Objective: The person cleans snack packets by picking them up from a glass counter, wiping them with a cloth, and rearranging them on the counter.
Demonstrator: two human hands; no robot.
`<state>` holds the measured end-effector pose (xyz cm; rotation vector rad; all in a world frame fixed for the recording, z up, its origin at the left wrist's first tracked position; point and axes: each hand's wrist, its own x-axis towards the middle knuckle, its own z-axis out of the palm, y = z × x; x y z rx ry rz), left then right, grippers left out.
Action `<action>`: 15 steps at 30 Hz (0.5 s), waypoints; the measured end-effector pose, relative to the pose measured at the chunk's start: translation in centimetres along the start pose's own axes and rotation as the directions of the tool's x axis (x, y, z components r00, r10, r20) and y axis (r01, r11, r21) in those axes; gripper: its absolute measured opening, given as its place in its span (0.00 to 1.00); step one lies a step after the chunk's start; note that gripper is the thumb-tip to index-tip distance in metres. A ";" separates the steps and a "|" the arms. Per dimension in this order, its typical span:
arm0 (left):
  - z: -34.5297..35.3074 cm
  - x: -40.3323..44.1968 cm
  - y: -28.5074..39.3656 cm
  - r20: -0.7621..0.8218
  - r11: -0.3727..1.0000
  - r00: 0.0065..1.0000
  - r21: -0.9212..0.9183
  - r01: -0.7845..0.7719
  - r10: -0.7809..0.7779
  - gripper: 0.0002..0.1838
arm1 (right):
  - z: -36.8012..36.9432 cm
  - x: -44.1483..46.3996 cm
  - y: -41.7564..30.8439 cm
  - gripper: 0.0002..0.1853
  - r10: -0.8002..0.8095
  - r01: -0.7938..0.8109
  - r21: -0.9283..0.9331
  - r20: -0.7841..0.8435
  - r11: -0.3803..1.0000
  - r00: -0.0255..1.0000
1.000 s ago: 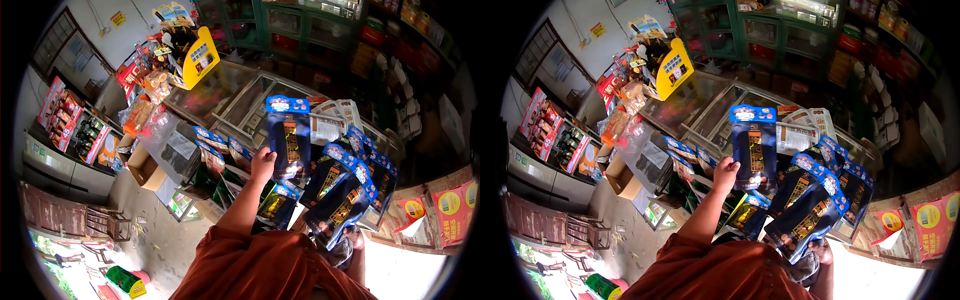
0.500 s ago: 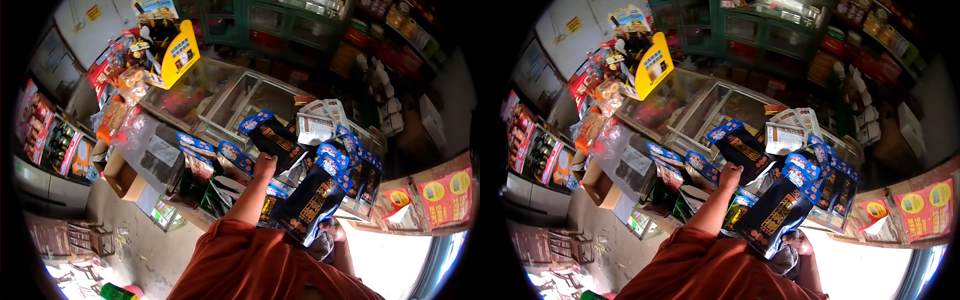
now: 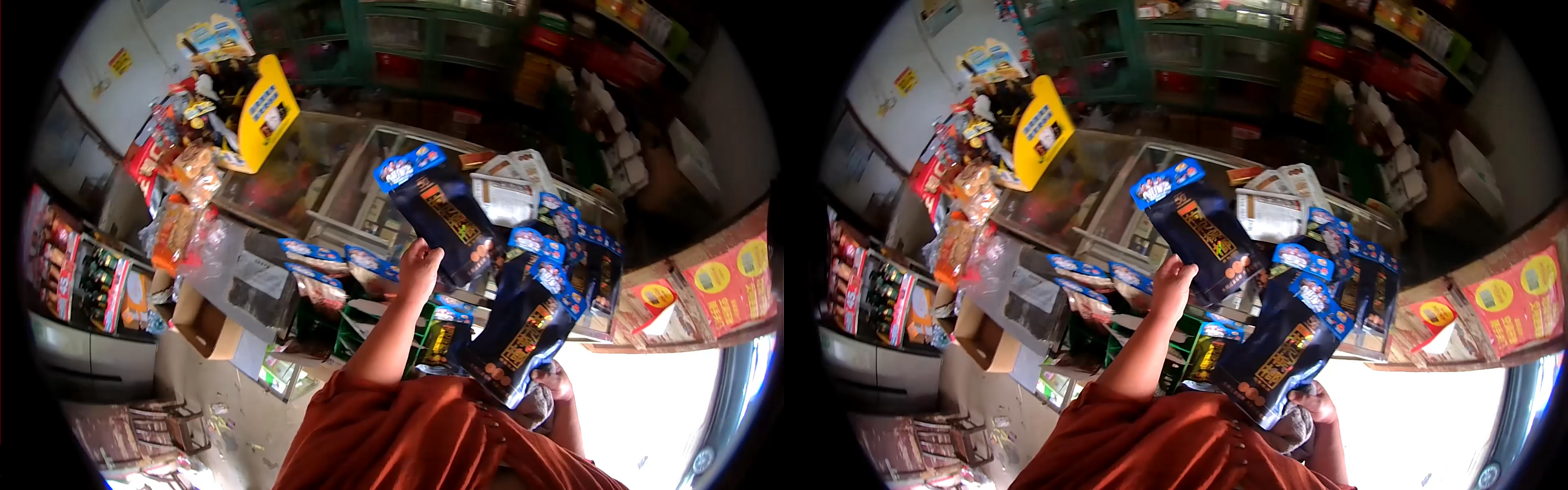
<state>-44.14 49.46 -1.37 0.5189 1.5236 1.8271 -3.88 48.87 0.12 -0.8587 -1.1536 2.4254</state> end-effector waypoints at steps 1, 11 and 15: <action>-1.6 -0.9 1.7 0.001 0.995 1.000 -0.093 -0.025 0.025 0.02 | 2.0 0.1 -1.4 0.20 -0.001 0.001 0.013 -0.014 1.000 1.000; -30.5 -5.7 13.3 -0.592 0.867 0.778 -0.257 -0.427 0.208 0.11 | 6.3 8.4 -2.5 0.21 0.159 -0.133 -0.138 0.200 0.981 0.967; -38.9 -3.8 8.6 -0.776 0.916 0.624 -0.185 -0.355 0.086 0.05 | 9.4 10.7 -1.2 0.26 0.302 -0.288 -0.182 0.052 0.940 0.952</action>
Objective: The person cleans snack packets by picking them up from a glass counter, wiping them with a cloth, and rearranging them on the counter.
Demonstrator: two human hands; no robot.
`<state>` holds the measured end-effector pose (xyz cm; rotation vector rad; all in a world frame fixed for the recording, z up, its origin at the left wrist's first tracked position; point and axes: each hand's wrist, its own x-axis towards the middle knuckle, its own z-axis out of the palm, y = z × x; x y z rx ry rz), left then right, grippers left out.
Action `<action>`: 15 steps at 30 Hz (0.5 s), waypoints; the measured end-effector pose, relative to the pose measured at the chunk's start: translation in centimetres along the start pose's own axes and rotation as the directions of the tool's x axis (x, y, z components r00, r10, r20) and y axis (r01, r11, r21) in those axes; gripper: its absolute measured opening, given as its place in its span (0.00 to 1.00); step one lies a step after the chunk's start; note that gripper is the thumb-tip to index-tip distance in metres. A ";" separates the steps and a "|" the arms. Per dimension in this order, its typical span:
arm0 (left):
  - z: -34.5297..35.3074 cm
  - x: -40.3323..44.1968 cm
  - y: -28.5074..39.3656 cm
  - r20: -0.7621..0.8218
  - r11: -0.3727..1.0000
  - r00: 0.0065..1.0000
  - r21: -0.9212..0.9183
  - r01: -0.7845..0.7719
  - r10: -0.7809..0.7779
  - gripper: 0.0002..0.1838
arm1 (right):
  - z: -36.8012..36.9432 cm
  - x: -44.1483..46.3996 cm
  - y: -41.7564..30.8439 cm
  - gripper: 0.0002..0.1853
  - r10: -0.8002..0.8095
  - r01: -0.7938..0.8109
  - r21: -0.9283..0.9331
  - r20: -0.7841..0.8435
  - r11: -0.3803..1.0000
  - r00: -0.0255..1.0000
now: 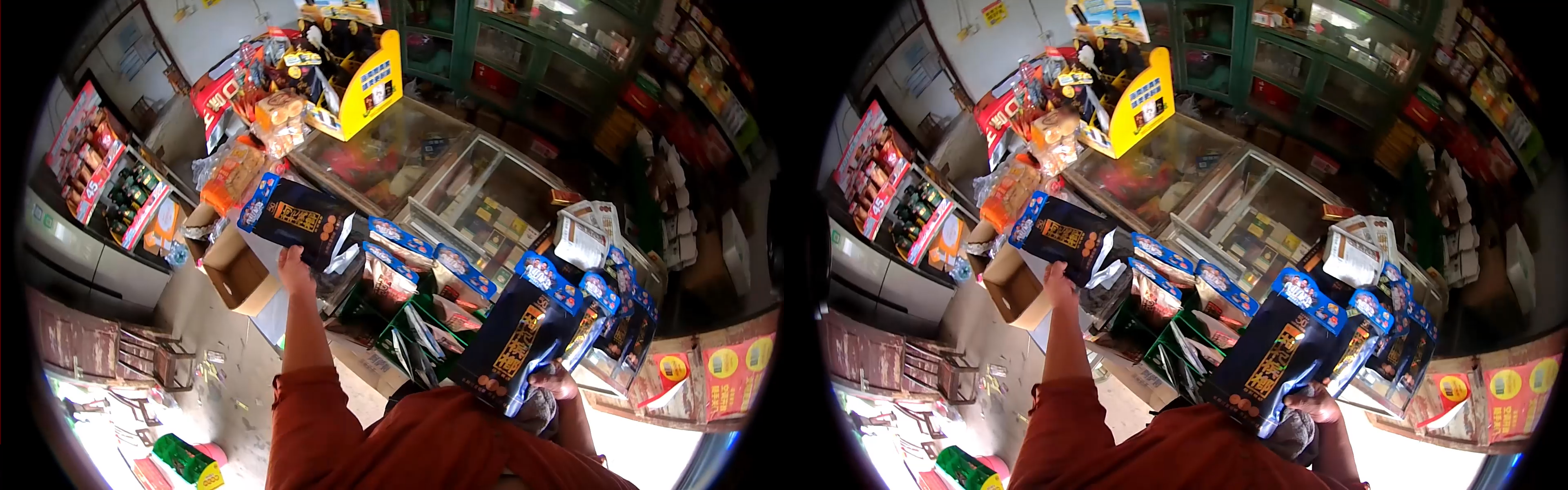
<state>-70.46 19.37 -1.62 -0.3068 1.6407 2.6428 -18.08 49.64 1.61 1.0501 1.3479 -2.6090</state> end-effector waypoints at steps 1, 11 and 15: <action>-0.4 1.3 -0.8 -0.050 0.999 0.999 0.033 -0.009 0.010 0.04 | 1.8 -0.4 -1.1 0.25 -0.036 0.037 -0.030 0.050 0.999 0.998; -4.3 9.8 -11.1 -0.104 0.766 0.911 0.509 0.393 -0.399 0.09 | 7.2 0.5 -1.7 0.27 -0.024 0.024 0.003 0.067 1.000 0.997; -4.5 8.6 -10.0 -0.139 0.751 0.974 0.619 0.228 -0.182 0.21 | 7.8 0.7 -2.0 0.27 -0.041 0.043 -0.063 0.025 0.997 0.999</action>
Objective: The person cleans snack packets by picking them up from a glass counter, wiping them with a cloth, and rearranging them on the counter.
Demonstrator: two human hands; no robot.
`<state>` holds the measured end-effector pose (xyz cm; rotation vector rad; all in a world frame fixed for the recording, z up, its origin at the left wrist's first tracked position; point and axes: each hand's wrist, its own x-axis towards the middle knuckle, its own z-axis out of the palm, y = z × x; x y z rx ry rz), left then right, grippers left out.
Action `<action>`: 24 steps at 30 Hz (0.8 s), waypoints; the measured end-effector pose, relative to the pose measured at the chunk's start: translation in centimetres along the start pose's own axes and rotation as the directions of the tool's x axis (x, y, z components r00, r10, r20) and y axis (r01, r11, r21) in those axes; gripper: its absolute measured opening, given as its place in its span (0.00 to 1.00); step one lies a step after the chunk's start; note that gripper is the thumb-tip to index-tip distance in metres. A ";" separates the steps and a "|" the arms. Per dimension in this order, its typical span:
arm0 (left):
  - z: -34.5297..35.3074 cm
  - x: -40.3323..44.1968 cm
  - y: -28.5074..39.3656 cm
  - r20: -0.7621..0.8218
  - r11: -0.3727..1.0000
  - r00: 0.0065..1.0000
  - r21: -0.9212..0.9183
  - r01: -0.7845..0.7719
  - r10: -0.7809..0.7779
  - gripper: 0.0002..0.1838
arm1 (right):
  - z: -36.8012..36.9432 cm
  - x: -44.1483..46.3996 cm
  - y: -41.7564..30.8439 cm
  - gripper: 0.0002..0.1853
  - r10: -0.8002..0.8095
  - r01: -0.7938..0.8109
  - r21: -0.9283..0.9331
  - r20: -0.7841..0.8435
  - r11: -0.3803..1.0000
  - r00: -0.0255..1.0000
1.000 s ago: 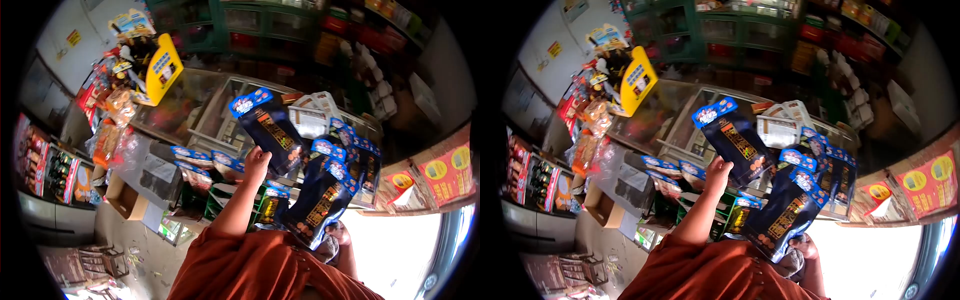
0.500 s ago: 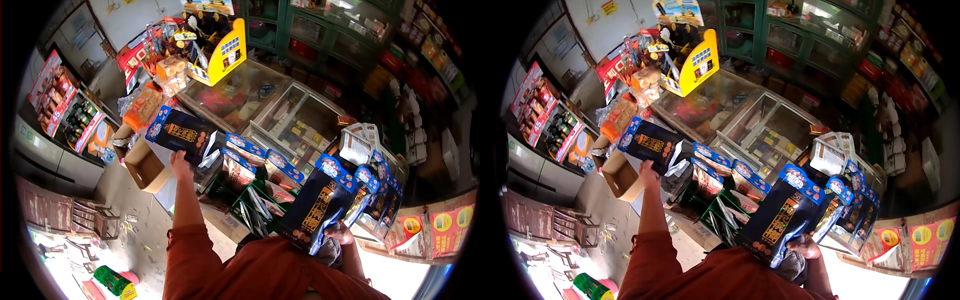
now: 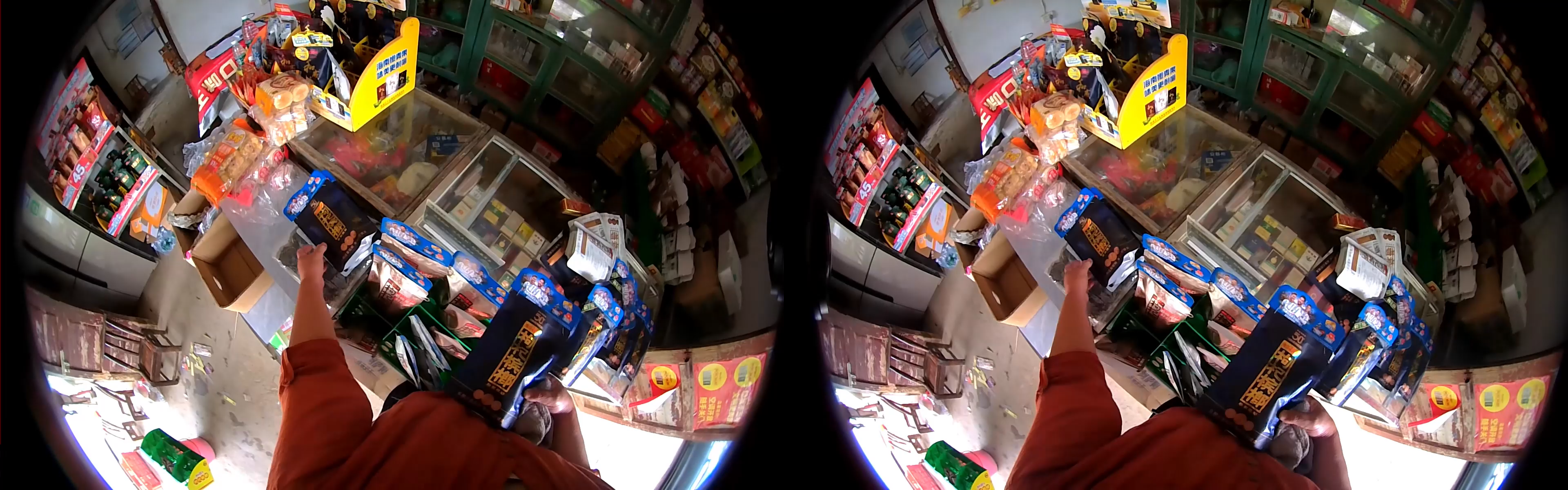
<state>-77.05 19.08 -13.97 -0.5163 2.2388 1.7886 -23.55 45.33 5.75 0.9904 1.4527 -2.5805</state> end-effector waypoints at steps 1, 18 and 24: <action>-0.1 0.1 -0.1 0.000 1.000 1.000 0.002 0.000 0.000 0.21 | 0.5 0.4 -0.9 0.27 0.001 -0.001 0.001 0.000 1.000 1.000; -2.5 -22.6 10.7 0.702 0.842 0.684 -0.478 0.248 0.198 0.27 | 10.5 12.9 -8.3 0.16 -0.028 0.219 -0.308 0.522 0.926 0.853; 0.7 -6.3 10.8 0.235 0.855 0.948 -0.515 -0.065 0.214 0.30 | 7.3 9.5 -5.7 0.20 -0.043 0.159 -0.208 0.474 0.965 0.880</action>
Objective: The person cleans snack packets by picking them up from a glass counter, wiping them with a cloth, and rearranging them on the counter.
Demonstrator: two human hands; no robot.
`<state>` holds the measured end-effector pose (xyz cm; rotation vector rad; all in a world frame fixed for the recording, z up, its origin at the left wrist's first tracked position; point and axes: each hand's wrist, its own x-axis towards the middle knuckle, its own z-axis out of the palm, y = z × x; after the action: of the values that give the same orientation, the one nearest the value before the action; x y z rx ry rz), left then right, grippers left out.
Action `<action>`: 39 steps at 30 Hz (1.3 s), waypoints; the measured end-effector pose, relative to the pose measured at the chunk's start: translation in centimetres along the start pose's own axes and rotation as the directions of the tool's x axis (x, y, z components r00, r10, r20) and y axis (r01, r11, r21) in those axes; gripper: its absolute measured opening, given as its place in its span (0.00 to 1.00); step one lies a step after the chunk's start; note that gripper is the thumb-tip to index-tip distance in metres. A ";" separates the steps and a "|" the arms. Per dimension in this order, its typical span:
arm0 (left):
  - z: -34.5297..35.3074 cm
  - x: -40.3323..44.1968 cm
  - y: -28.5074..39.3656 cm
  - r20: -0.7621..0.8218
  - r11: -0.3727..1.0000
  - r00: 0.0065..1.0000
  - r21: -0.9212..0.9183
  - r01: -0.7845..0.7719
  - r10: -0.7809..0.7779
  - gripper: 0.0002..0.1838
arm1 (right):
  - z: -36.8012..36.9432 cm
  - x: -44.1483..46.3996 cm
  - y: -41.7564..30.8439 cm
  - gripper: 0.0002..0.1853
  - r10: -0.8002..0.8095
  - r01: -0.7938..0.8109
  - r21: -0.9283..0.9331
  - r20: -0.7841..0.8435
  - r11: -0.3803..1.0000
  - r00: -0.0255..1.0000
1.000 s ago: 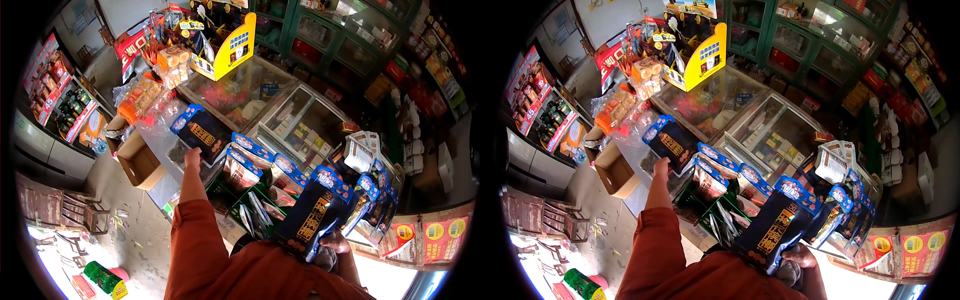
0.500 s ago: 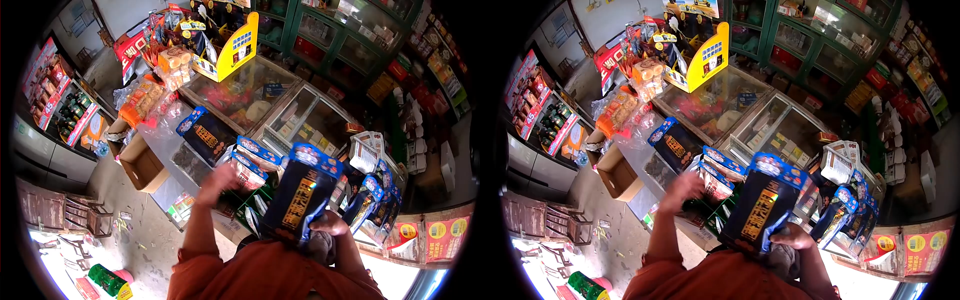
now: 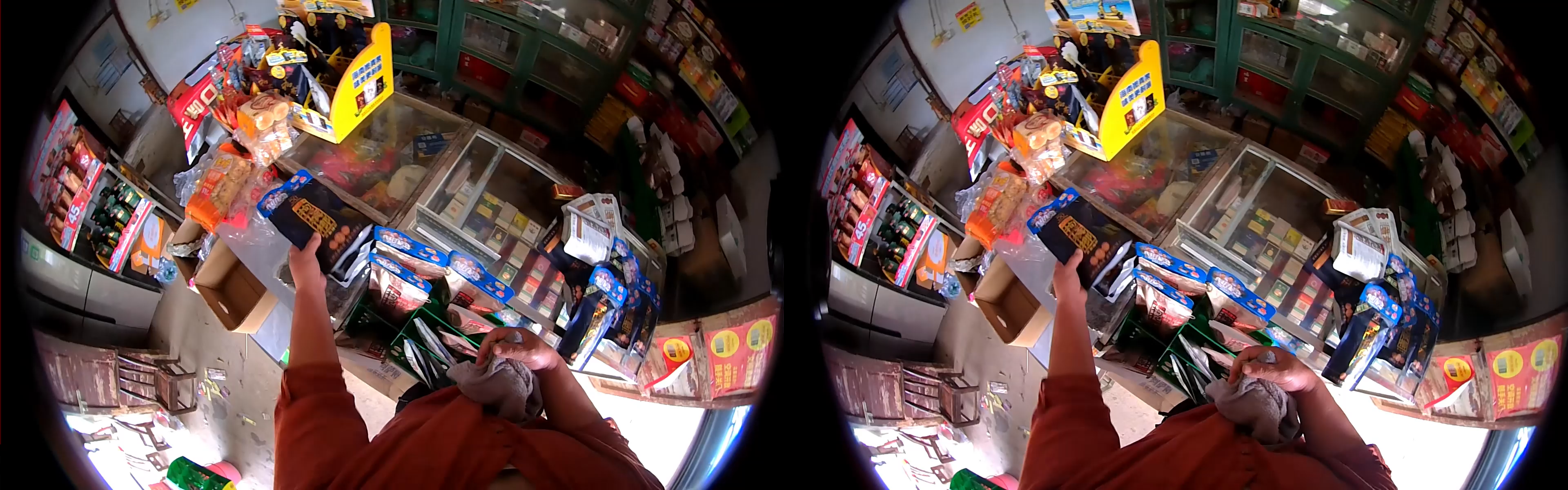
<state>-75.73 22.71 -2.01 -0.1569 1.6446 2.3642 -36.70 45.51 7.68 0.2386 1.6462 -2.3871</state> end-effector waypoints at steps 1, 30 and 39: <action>0.4 2.0 -1.2 -0.086 0.996 0.995 0.073 0.047 -0.041 0.33 | -0.1 -1.0 0.5 0.20 0.000 0.000 0.004 -0.013 1.000 1.000; 17.5 -28.8 -7.1 0.631 0.951 0.734 0.300 0.069 -0.252 0.11 | -18.8 -36.1 16.7 0.19 0.154 0.523 0.181 -0.983 0.833 0.095; 18.8 -36.1 -8.6 0.613 0.873 0.650 0.455 0.175 -0.449 0.07 | -26.9 -36.0 23.1 0.33 0.290 0.218 0.257 -0.948 0.941 -0.131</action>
<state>-37.66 37.74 5.23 0.4505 1.4431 1.5105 4.38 66.26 -13.14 2.8521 1.2439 -2.2403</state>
